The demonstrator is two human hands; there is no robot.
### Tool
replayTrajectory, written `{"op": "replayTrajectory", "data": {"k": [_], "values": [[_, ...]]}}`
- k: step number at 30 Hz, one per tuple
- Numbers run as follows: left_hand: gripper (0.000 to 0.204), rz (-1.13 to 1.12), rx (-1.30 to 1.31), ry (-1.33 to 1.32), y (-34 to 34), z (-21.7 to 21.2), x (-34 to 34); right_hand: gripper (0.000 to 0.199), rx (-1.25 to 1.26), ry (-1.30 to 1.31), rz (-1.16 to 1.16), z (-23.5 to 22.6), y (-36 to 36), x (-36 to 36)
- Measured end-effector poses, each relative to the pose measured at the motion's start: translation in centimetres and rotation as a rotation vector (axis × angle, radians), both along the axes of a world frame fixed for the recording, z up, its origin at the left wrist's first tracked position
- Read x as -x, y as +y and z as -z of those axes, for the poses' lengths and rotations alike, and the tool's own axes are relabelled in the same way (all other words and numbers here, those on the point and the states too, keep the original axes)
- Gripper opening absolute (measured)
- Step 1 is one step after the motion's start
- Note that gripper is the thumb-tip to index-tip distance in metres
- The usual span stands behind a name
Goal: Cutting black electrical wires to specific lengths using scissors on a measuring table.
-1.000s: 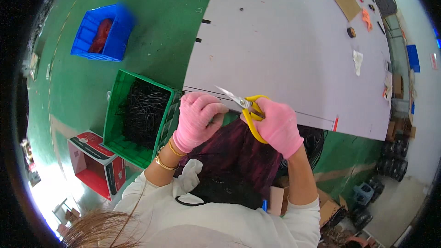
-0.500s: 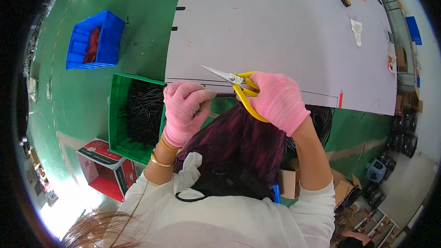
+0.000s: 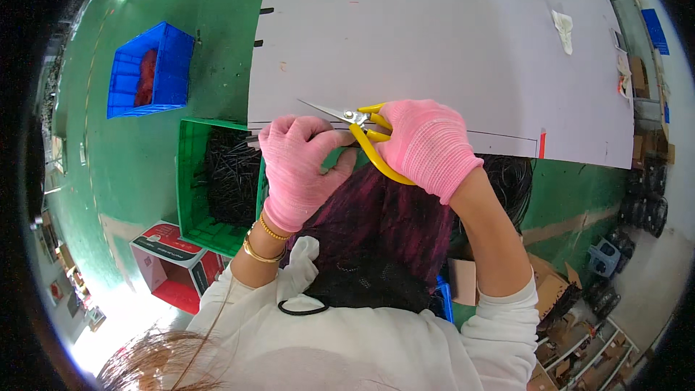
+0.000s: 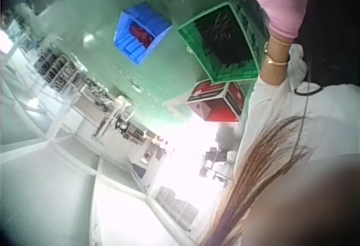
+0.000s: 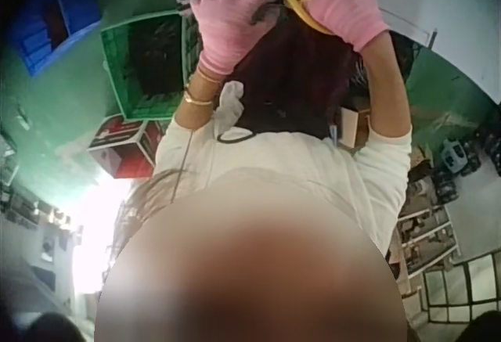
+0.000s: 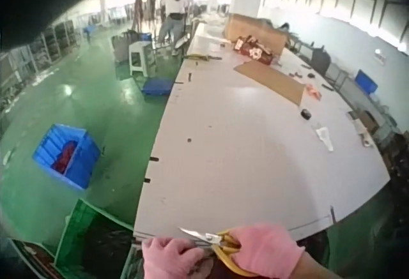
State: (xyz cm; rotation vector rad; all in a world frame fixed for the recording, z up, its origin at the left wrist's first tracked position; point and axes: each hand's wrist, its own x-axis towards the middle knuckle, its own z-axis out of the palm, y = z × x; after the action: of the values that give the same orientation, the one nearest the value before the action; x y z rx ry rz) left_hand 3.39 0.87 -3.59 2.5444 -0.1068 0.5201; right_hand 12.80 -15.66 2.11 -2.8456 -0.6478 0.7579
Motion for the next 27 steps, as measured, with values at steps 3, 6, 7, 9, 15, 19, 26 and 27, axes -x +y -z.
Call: {"op": "replayTrajectory", "data": {"k": [3, 6, 7, 9, 15, 19, 26, 27], "values": [[0.022, -0.008, -0.017, -0.015, 0.0, 0.1, -0.1, 0.035, -0.038, -0.025, 0.001, -0.3, 0.1, 0.2], [0.022, -0.016, -0.029, -0.025, -0.1, 0.0, -0.1, 0.033, -0.037, -0.028, -0.014, -0.5, 0.2, 0.2], [0.022, -0.014, -0.031, -0.025, -0.1, 0.0, -0.2, 0.032, -0.026, -0.022, -0.001, -0.5, 0.3, 0.2], [0.024, -0.023, -0.021, -0.035, -0.2, 0.1, -0.2, 0.031, -0.016, -0.017, 0.013, -0.5, 0.3, 0.2], [0.020, -0.008, -0.038, -0.009, -0.1, -0.1, -0.6, 0.029, -0.082, 0.001, 0.027, -0.5, -0.1, 0.5], [0.020, 0.009, -0.057, 0.032, 0.0, -0.3, -0.6, 0.026, -0.287, -0.044, 0.024, 0.3, -1.3, 1.5], [0.018, 0.019, -0.066, 0.035, 0.6, 0.2, -0.4, 0.019, -0.800, -0.211, 0.440, 1.0, -3.1, 7.7], [0.019, 0.043, -0.053, 0.042, 0.4, 0.0, -0.4, 0.017, -0.956, 0.048, 0.587, 1.1, -3.7, 9.6]]}}
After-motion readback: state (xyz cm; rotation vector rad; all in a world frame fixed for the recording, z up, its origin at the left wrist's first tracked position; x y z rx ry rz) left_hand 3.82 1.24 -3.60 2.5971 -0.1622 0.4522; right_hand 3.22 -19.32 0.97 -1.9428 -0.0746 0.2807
